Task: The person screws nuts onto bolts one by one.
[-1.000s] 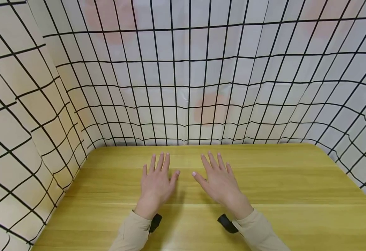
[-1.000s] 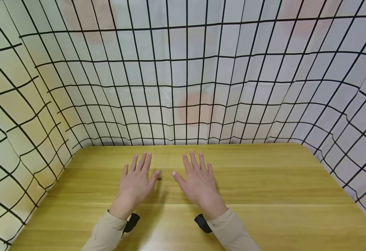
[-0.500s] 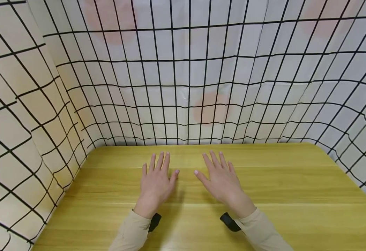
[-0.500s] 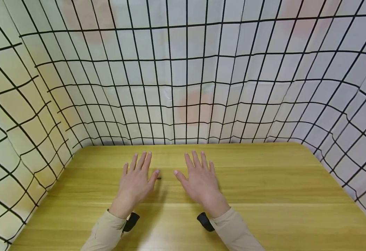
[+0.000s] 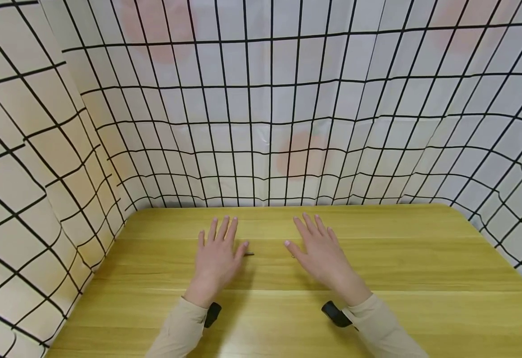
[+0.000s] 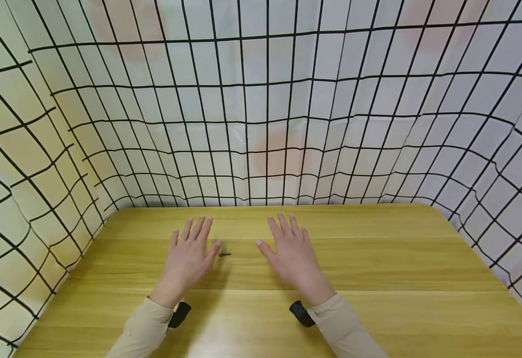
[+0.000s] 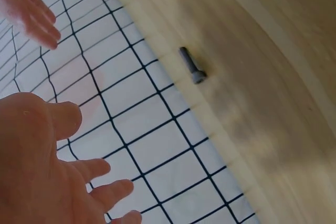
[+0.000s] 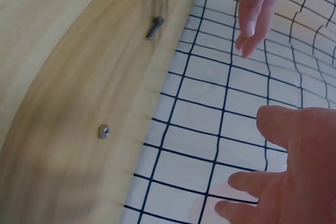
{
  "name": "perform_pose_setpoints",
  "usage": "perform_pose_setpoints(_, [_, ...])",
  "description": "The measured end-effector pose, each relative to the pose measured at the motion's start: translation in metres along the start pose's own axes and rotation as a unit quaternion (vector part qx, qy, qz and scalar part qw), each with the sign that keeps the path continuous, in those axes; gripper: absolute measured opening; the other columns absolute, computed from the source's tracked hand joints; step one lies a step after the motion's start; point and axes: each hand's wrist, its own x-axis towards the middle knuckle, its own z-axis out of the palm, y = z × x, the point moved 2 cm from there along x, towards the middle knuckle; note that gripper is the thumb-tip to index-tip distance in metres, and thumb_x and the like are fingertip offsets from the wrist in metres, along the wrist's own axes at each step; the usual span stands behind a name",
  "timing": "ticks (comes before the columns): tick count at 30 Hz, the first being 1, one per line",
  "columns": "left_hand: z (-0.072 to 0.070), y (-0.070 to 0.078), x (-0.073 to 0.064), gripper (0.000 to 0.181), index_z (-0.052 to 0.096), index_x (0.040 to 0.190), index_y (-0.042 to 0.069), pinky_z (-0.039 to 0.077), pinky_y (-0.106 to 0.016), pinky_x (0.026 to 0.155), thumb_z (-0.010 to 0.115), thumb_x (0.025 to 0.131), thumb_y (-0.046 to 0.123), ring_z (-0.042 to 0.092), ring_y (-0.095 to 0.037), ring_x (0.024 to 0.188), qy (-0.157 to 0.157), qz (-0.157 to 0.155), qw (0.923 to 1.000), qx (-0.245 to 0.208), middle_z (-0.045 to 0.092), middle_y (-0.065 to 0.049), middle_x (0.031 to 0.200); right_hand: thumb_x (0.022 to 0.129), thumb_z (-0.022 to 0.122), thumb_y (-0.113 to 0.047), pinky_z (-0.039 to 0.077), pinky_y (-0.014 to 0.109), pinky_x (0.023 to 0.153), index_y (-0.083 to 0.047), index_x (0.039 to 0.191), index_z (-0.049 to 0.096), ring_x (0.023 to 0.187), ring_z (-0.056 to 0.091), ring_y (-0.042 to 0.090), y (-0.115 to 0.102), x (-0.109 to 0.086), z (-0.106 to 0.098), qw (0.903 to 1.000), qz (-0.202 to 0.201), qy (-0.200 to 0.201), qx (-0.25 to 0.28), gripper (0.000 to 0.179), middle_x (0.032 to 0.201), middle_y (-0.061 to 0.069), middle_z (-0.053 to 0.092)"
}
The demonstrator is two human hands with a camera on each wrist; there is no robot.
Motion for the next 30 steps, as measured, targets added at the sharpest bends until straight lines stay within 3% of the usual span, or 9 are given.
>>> perform_pose_setpoints(13, [0.005, -0.011, 0.003, 0.06, 0.035, 0.154, 0.016, 0.012, -0.059, 0.113, 0.043, 0.103, 0.047, 0.013, -0.034, 0.148, 0.0, 0.038, 0.9983, -0.045, 0.03, -0.009, 0.158, 0.102, 0.054, -0.034, 0.018, 0.057, 0.113, -0.003, 0.148, 0.041, 0.143, 0.024, 0.039, 0.025, 0.006, 0.004, 0.9959, -0.055, 0.025, 0.067, 0.057, 0.155, 0.017, 0.032])
perform_pose_setpoints(23, [0.009, -0.017, 0.009, 0.058, 0.044, 0.148, 0.009, 0.015, -0.061, 0.112, 0.059, 0.099, 0.038, 0.021, -0.037, 0.145, 0.015, 0.057, 0.9933, -0.099, 0.038, -0.011, 0.154, 0.1, 0.059, -0.033, 0.027, 0.055, 0.11, -0.009, 0.144, 0.049, 0.139, 0.034, 0.035, 0.04, 0.01, 0.012, 0.9906, -0.041, 0.013, 0.13, 0.052, 0.15, 0.013, 0.042])
perform_pose_setpoints(30, [0.013, -0.021, 0.012, 0.055, 0.051, 0.139, 0.003, 0.023, -0.059, 0.11, 0.07, 0.093, 0.027, 0.035, -0.04, 0.138, 0.033, 0.077, 0.9844, -0.155, 0.048, -0.017, 0.144, 0.099, 0.062, -0.026, 0.032, 0.055, 0.107, -0.007, 0.141, 0.051, 0.134, 0.041, 0.035, 0.049, 0.013, 0.017, 0.9882, -0.039, 0.007, 0.148, 0.047, 0.144, 0.012, 0.049])
